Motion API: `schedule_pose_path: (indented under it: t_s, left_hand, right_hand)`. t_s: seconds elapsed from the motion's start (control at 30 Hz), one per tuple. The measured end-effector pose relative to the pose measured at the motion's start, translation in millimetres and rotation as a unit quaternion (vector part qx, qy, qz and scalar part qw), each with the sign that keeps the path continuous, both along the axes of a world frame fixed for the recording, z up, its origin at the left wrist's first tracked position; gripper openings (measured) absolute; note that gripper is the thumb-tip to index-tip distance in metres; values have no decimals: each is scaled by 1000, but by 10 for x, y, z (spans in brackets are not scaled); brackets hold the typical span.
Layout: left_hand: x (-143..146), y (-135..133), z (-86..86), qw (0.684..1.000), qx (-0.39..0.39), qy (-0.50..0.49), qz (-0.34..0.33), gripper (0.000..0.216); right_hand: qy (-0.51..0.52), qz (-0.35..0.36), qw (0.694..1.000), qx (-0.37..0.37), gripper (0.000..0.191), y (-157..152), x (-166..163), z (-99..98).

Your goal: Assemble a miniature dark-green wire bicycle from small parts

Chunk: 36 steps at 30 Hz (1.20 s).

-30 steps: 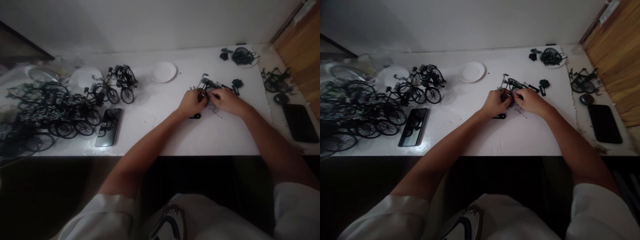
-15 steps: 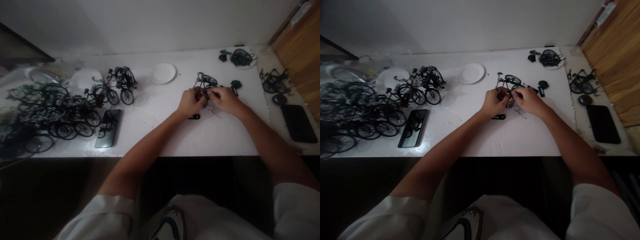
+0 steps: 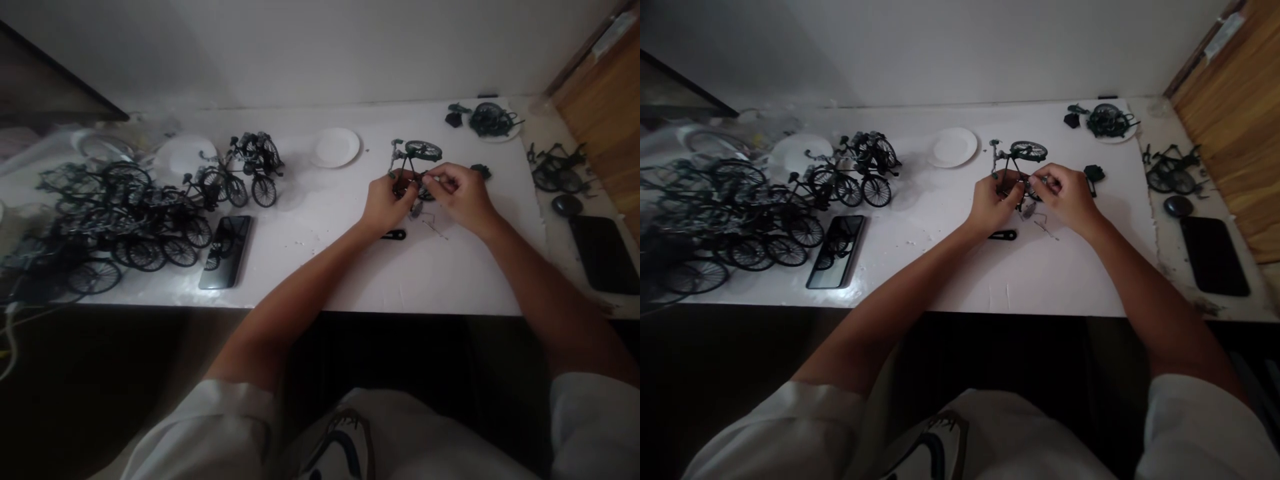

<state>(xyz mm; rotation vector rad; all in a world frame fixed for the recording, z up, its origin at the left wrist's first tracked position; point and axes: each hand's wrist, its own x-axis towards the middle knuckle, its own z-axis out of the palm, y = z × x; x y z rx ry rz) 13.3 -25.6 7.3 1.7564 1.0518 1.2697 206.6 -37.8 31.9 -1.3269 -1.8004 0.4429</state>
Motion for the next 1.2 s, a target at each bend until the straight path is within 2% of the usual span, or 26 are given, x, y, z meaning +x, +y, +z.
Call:
schedule_pose_path:
  t_s: [0.17,0.33,0.43,0.5,0.57,0.73,0.87,1.0,1.2]
  left_hand:
    - [0,4,9,999,-10,-29,-12,17]
    - [1,-10,43,999,-31,-32,-18,13]
    - [11,10,55,989,-110,-83,-48,14]
    - [17,26,68,972,-180,-131,-78,15]
    - [21,30,90,958,-219,-162,-94,15]
    - [23,5,140,956,-230,-158,-89,15]
    - [32,29,106,960,-218,-158,-77,16]
    - [46,63,64,961,-220,-151,-71,16]
    - [47,65,39,961,-216,-150,-87,31]
  right_hand:
    - [7,22,1000,8,36,-14,-3,-5]
    - [1,7,1000,17,39,7,7,-20]
    - [8,12,1000,10,37,43,40,-54]
    - [14,22,1000,-1,37,67,70,-77]
    - [18,30,999,-13,37,83,98,-92]
    - [17,38,999,-15,42,77,104,-75]
    - [17,42,999,-19,48,61,77,-56]
    - [14,34,999,-27,45,59,72,-63]
    - [16,30,999,-22,41,42,64,-49]
